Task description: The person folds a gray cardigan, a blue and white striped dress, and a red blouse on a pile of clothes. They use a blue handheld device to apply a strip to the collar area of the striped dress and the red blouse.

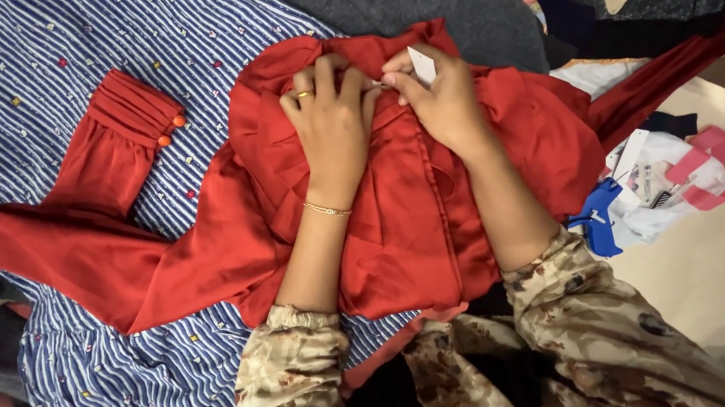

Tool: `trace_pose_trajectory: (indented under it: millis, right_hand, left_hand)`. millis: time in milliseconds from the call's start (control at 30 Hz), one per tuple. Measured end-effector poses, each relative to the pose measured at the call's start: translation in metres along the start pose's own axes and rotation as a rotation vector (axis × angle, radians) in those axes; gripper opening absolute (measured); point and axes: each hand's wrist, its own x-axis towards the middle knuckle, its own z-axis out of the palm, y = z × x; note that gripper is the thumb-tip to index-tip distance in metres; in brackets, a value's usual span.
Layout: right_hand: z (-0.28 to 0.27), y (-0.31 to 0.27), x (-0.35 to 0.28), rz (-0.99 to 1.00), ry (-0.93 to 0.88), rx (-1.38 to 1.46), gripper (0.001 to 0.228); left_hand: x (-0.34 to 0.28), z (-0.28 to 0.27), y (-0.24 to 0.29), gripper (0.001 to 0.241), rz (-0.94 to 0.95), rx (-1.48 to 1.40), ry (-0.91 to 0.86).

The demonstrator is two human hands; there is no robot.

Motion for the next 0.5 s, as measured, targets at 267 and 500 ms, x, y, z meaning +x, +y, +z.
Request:
trace_pose_trajectory:
  millis: [267, 500]
  right_hand:
    - [-0.0007, -0.0021, -0.0053, 0.039, -0.026, 0.001, 0.015]
    - [0.0016, 0.0043, -0.0037, 0.061, -0.050, 0.007, 0.018]
  left_hand:
    - [-0.0031, 0.0097, -0.0017, 0.022, 0.030, 0.022, 0.027]
    - [-0.0035, 0.0101, -0.0025, 0.017, 0.040, 0.010, 0.033]
